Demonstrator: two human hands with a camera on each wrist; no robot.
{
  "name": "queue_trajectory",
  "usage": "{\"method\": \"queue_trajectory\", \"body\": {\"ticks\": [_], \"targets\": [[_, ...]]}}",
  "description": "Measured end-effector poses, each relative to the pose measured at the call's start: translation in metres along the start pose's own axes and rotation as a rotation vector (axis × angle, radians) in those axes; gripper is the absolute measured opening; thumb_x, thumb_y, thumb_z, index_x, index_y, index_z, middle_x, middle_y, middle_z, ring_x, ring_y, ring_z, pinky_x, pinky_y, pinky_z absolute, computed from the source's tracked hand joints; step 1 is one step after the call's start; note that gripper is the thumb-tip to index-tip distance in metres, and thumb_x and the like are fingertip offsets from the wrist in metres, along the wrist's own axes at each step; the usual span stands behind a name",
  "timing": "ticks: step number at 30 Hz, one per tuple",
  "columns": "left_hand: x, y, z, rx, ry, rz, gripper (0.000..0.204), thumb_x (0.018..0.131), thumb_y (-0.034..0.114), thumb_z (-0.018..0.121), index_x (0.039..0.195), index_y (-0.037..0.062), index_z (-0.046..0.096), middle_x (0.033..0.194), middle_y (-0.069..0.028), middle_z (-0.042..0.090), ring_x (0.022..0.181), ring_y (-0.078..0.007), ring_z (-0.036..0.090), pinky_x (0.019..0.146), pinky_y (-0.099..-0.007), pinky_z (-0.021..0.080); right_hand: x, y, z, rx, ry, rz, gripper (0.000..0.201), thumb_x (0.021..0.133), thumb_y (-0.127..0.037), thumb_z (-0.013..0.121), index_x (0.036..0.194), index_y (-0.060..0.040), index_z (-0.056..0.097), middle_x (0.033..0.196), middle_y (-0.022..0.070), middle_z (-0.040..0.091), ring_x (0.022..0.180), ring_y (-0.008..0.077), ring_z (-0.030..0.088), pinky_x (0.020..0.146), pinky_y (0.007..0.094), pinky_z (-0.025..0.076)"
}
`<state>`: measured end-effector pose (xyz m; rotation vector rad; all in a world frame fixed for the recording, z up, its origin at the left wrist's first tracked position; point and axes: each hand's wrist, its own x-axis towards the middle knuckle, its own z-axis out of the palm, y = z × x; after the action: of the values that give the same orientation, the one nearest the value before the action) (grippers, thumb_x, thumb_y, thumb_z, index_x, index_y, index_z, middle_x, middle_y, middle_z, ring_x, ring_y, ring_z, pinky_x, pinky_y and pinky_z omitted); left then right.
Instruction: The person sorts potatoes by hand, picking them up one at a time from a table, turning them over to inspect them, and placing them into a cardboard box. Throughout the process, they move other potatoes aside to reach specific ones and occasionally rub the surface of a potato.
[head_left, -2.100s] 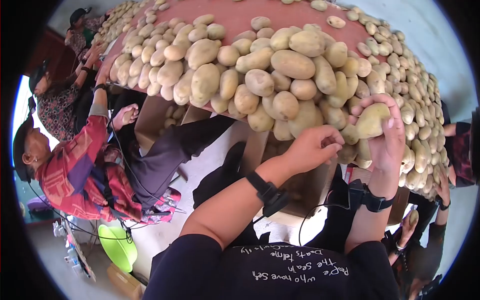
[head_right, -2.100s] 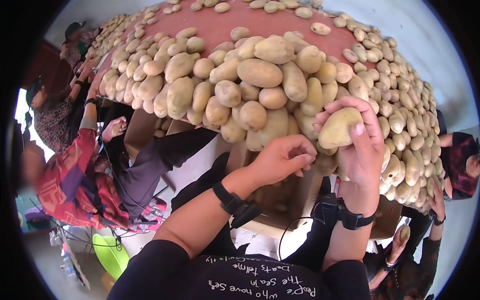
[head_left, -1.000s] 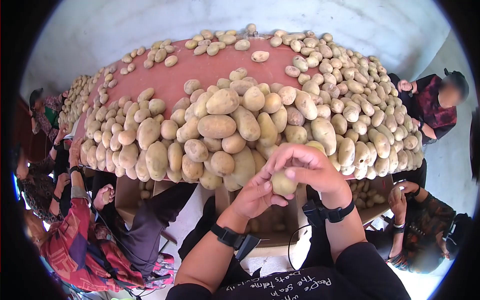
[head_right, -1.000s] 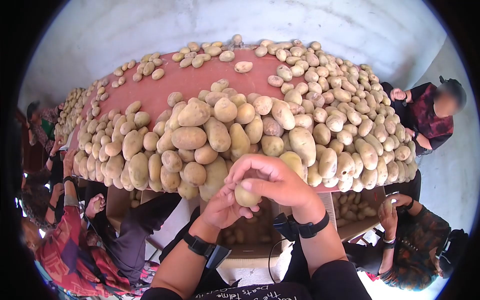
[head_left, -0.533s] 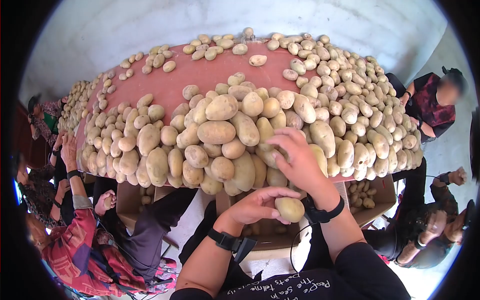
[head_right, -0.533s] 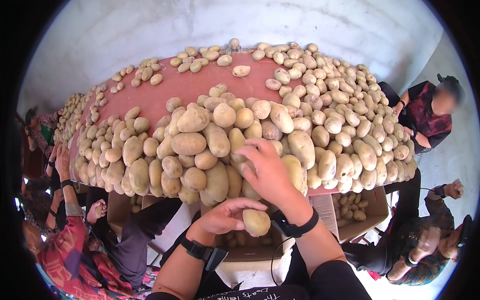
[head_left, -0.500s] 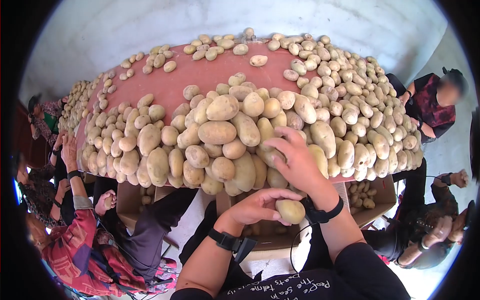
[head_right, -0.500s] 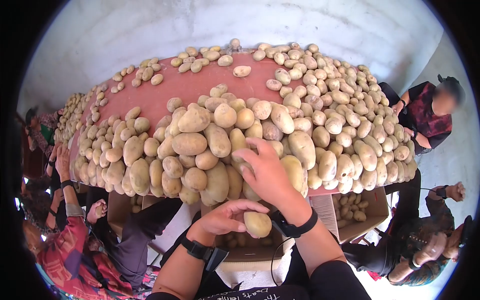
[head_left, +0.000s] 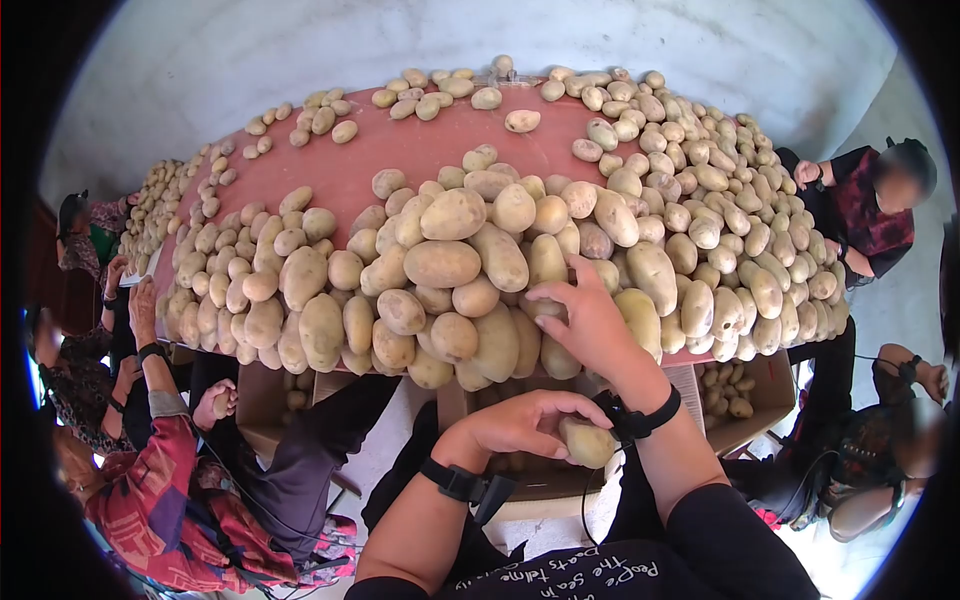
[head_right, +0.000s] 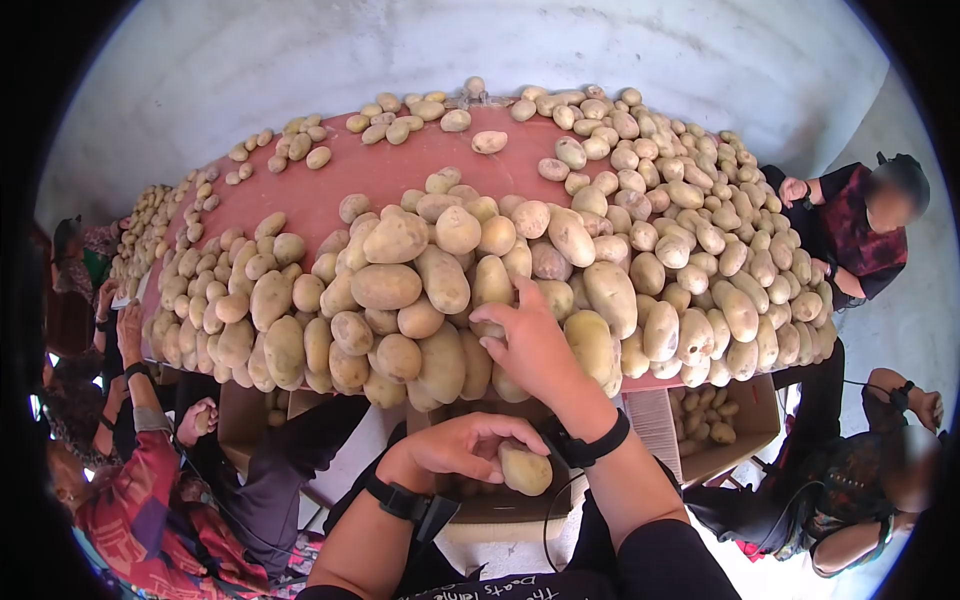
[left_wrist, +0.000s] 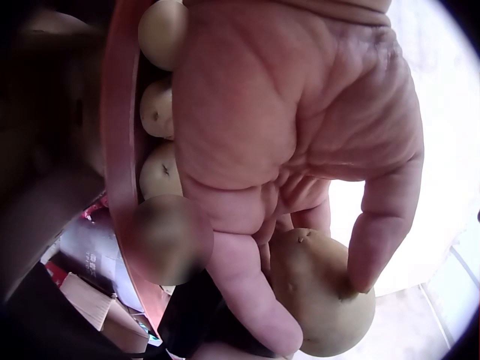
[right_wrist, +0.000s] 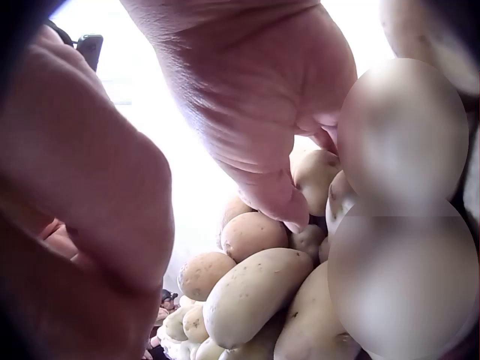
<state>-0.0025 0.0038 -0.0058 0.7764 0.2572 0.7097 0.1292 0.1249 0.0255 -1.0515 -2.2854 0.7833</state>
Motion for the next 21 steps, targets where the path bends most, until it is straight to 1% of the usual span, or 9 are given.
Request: {"method": "queue_trajectory", "body": {"ticks": [3, 6, 9, 11, 14, 17, 18, 20, 21], "targets": [[0.001, 0.001, 0.000, 0.038, -0.003, -0.036, 0.056, 0.081, 0.002, 0.071, 0.134, -0.0027, 0.054, 0.125, -0.0094, 0.059, 0.114, -0.0173, 0.060, 0.095, -0.0307, 0.050, 0.000, 0.006, -0.002, 0.078, 0.066, 0.024, 0.025, 0.078, -0.003, 0.075, 0.101, -0.0142, 0.071, 0.137, 0.0264, 0.047, 0.125, 0.0447, 0.051, 0.103, 0.0431, 0.047], [0.003, 0.003, 0.001, 0.111, 0.020, -0.080, 0.054, 0.080, -0.001, 0.067, 0.133, -0.0010, 0.055, 0.124, -0.0086, 0.059, 0.109, -0.0151, 0.060, 0.089, -0.0278, 0.051, 0.001, 0.014, -0.003, 0.186, 0.107, 0.080, 0.020, 0.080, -0.001, 0.073, 0.096, -0.0120, 0.071, 0.131, 0.0237, 0.053, 0.122, 0.0415, 0.054, 0.099, 0.0422, 0.049], [0.006, 0.002, 0.000, 0.203, 0.041, -0.125, 0.052, 0.079, -0.002, 0.064, 0.130, 0.0008, 0.057, 0.123, -0.0068, 0.059, 0.103, -0.0129, 0.061, 0.082, -0.0250, 0.052, 0.001, 0.017, -0.008, 0.265, 0.100, 0.125, 0.016, 0.081, -0.001, 0.072, 0.093, -0.0101, 0.070, 0.127, 0.0213, 0.056, 0.117, 0.0392, 0.058, 0.096, 0.0415, 0.049], [0.007, 0.000, -0.002, 0.261, 0.048, -0.152, 0.051, 0.078, -0.002, 0.063, 0.128, 0.0021, 0.059, 0.122, -0.0051, 0.058, 0.097, -0.0117, 0.061, 0.078, -0.0233, 0.052, 0.000, 0.017, -0.012, 0.296, 0.088, 0.136, 0.015, 0.081, 0.000, 0.071, 0.094, -0.0088, 0.070, 0.124, 0.0187, 0.057, 0.112, 0.0345, 0.060, 0.092, 0.0386, 0.050], [0.009, 0.005, -0.001, 0.489, 0.051, -0.167, 0.051, 0.075, -0.003, 0.060, 0.126, 0.0055, 0.063, 0.121, -0.0039, 0.055, 0.091, -0.0112, 0.061, 0.073, -0.0215, 0.051, -0.001, 0.011, -0.024, 0.369, 0.076, 0.159, 0.014, 0.082, 0.000, 0.070, 0.094, -0.0074, 0.068, 0.117, 0.0129, 0.059, 0.103, 0.0258, 0.060, 0.085, 0.0337, 0.049], [0.011, 0.006, -0.001, 0.597, 0.059, -0.230, 0.051, 0.072, -0.004, 0.058, 0.122, 0.0080, 0.066, 0.122, -0.0042, 0.055, 0.093, -0.0130, 0.061, 0.073, -0.0231, 0.051, 0.000, 0.020, -0.029, 0.477, 0.063, 0.148, 0.011, 0.085, -0.002, 0.068, 0.094, -0.0067, 0.067, 0.107, 0.0053, 0.061, 0.095, 0.0171, 0.058, 0.080, 0.0303, 0.047], [0.012, 0.004, -0.003, 0.628, 0.043, -0.211, 0.051, 0.072, -0.005, 0.058, 0.121, 0.0081, 0.066, 0.122, -0.0044, 0.055, 0.094, -0.0136, 0.061, 0.074, -0.0239, 0.051, 0.000, 0.023, -0.031, 0.517, 0.060, 0.138, 0.010, 0.086, -0.002, 0.068, 0.094, -0.0064, 0.067, 0.103, 0.0026, 0.061, 0.093, 0.0143, 0.057, 0.079, 0.0295, 0.047], [0.013, -0.005, -0.008, 0.689, 0.011, -0.175, 0.051, 0.071, -0.005, 0.058, 0.119, 0.0084, 0.067, 0.122, -0.0048, 0.055, 0.097, -0.0149, 0.060, 0.075, -0.0256, 0.051, -0.001, 0.026, -0.038, 0.654, -0.011, 0.187, 0.008, 0.088, -0.003, 0.067, 0.095, -0.0070, 0.066, 0.099, -0.0007, 0.061, 0.091, 0.0108, 0.056, 0.078, 0.0282, 0.047], [0.015, -0.004, -0.008, 0.704, 0.001, -0.182, 0.051, 0.071, -0.005, 0.058, 0.118, 0.0084, 0.068, 0.122, -0.0047, 0.055, 0.099, -0.0155, 0.060, 0.076, -0.0260, 0.051, -0.002, 0.026, -0.042, 0.723, -0.046, 0.211, 0.007, 0.090, -0.004, 0.066, 0.096, -0.0073, 0.066, 0.097, -0.0023, 0.061, 0.090, 0.0091, 0.056, 0.078, 0.0276, 0.047]]}}
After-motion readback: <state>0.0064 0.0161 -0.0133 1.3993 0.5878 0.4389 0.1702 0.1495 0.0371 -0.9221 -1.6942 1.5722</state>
